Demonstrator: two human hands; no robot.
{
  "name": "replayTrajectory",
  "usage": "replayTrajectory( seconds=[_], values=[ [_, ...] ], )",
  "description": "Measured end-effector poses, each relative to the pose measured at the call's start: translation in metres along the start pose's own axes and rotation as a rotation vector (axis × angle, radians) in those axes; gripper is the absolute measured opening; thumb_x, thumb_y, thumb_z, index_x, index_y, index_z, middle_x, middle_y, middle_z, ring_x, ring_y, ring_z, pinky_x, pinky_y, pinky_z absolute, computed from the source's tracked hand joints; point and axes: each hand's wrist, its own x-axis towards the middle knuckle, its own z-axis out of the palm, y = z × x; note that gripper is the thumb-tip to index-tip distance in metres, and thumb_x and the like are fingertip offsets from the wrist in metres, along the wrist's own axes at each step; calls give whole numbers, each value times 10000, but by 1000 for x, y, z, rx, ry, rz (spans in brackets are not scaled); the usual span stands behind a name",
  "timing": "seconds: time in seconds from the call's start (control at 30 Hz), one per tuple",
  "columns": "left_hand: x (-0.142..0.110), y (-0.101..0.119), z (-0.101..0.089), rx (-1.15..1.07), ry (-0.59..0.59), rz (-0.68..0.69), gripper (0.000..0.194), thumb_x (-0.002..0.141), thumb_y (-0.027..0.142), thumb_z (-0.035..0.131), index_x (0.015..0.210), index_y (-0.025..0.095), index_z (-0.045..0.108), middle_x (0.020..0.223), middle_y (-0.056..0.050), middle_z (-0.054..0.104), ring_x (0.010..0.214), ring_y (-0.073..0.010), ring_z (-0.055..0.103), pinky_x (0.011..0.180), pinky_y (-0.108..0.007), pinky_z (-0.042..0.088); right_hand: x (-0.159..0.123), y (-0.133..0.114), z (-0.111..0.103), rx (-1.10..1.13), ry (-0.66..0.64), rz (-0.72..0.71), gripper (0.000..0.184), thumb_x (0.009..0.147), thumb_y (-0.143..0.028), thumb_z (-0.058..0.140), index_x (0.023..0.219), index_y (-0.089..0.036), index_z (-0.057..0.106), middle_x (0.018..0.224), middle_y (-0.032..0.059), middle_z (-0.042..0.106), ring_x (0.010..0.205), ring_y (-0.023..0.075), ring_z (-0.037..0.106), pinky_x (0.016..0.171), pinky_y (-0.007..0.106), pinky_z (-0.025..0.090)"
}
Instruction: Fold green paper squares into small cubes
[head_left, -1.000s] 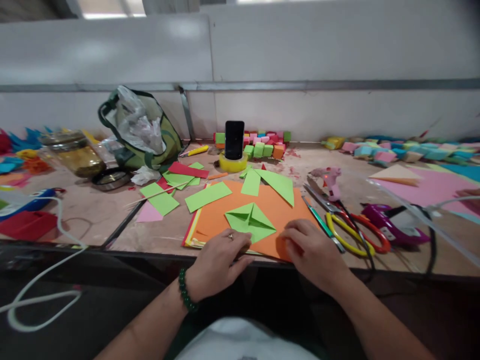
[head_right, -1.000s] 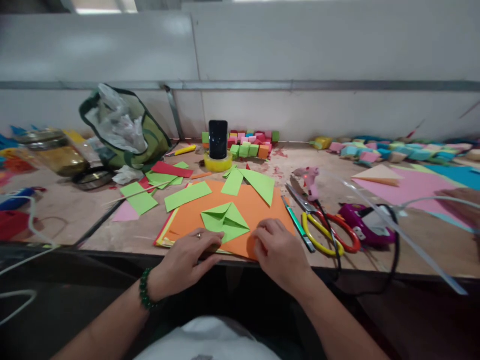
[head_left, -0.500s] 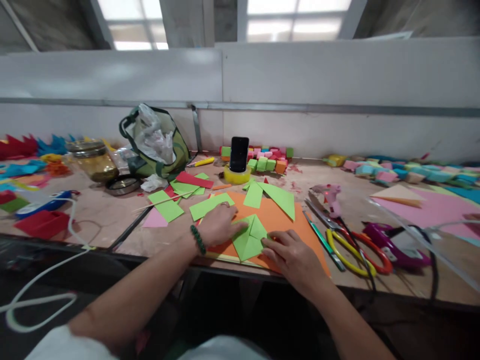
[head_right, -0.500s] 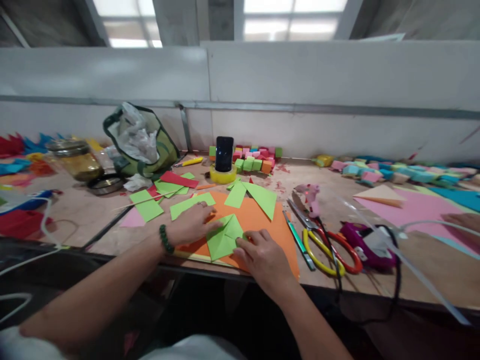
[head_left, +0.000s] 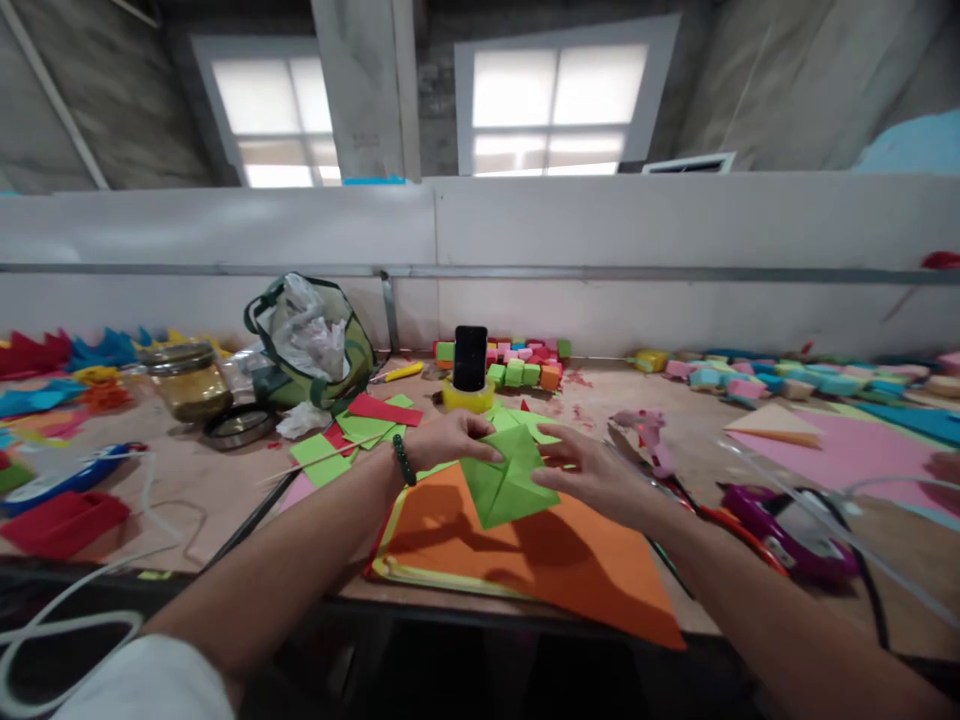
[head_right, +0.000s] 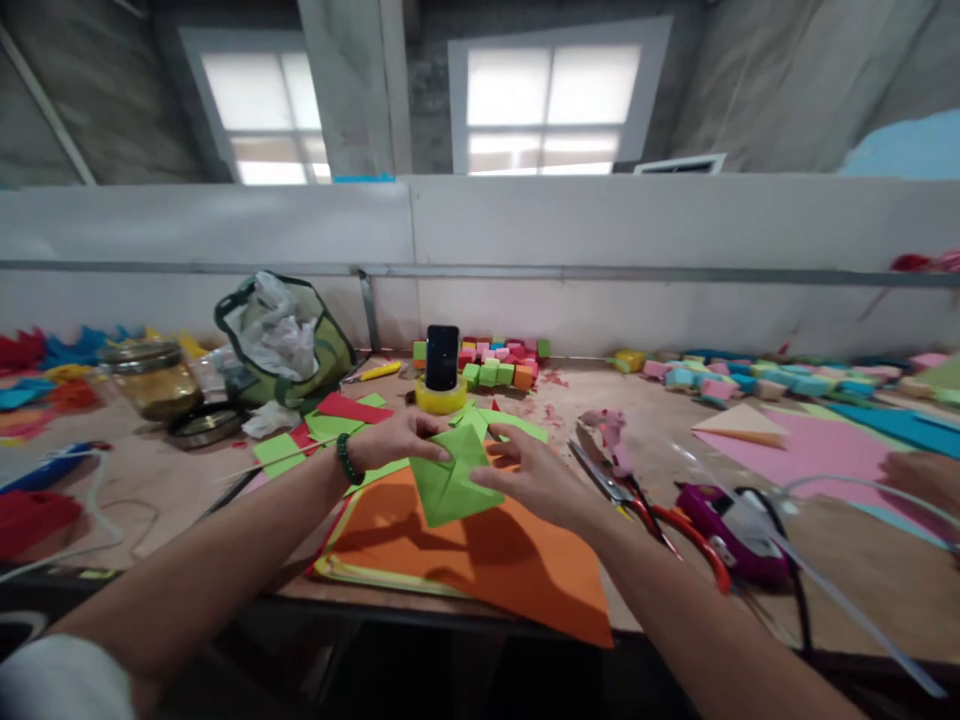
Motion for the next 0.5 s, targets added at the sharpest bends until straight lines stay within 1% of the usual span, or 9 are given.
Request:
replayTrajectory(
  seconds=[0.07, 0.1, 0.13, 0.17, 0.23, 0.3, 0.4, 0.43, 0.5],
  values=[
    [7, -4, -1, -122, 42, 14, 438, 538, 443, 804, 775, 100, 670, 783, -53, 668, 729, -173, 605, 712, -278, 477, 27, -7, 5, 127, -114, 1, 524, 649, -364, 752, 1114, -153, 637, 871, 80, 724, 780, 248, 681, 672, 364, 557],
    [9, -8, 1, -185, 82, 26, 469, 582, 489, 775, 826, 103, 667, 825, -65, 676, 764, -181, 618, 732, -283, 482, 38, -8, 8, 186, -122, -9, 445, 633, -354, 753, 1010, -132, 670, 784, 66, 716, 731, 241, 677, 663, 359, 553],
    [10, -15, 3, -250, 122, 39, 508, 667, 560, 694, 907, 113, 659, 884, -78, 681, 818, -190, 629, 763, -290, 487, 47, -9, 11, 196, -105, -23, 405, 647, -362, 735, 974, -133, 670, 761, 55, 709, 716, 230, 672, 674, 356, 550],
    [11, -22, 5, -308, 137, 41, 542, 721, 599, 628, 965, 115, 649, 923, -98, 684, 859, -204, 640, 784, -305, 494, 53, -8, 14, 212, -78, -39, 384, 666, -365, 713, 972, -138, 661, 778, 52, 709, 728, 222, 671, 701, 354, 548],
    [12, -36, 10, -403, 138, 26, 562, 771, 612, 570, 1023, 114, 639, 945, -125, 692, 876, -230, 656, 783, -339, 511, 59, -1, 18, 222, 8, -61, 385, 696, -366, 679, 1012, -151, 630, 816, 49, 708, 741, 210, 668, 716, 347, 545],
    [12, -47, 14, -476, 127, 13, 534, 755, 555, 634, 1061, 118, 636, 976, -129, 698, 889, -246, 663, 800, -363, 519, 60, 9, 22, 204, 78, -52, 395, 695, -359, 680, 1029, -161, 607, 773, 38, 700, 692, 204, 659, 642, 324, 540],
    [15, -54, 18, -560, 132, 25, 542, 636, 367, 794, 1103, 143, 634, 1071, -100, 689, 954, -247, 651, 884, -366, 497, 57, 23, 28, 124, 142, -36, 407, 684, -359, 701, 1031, -172, 598, 611, -10, 637, 549, 168, 599, 488, 259, 471],
    [16, -55, 18, -584, 140, 29, 560, 602, 314, 817, 1105, 148, 636, 1092, -93, 686, 971, -249, 646, 902, -365, 489, 56, 27, 30, 104, 160, -43, 426, 689, -363, 701, 1054, -173, 590, 564, -31, 600, 506, 150, 564, 457, 241, 441],
    [17, -55, 17, -627, 161, 25, 558, 582, 265, 824, 1096, 145, 645, 1108, -97, 683, 986, -257, 642, 911, -369, 484, 56, 31, 33, 114, 194, -72, 483, 723, -369, 677, 1145, -167, 554, 502, -70, 518, 454, 121, 498, 436, 225, 404]
  ],
)
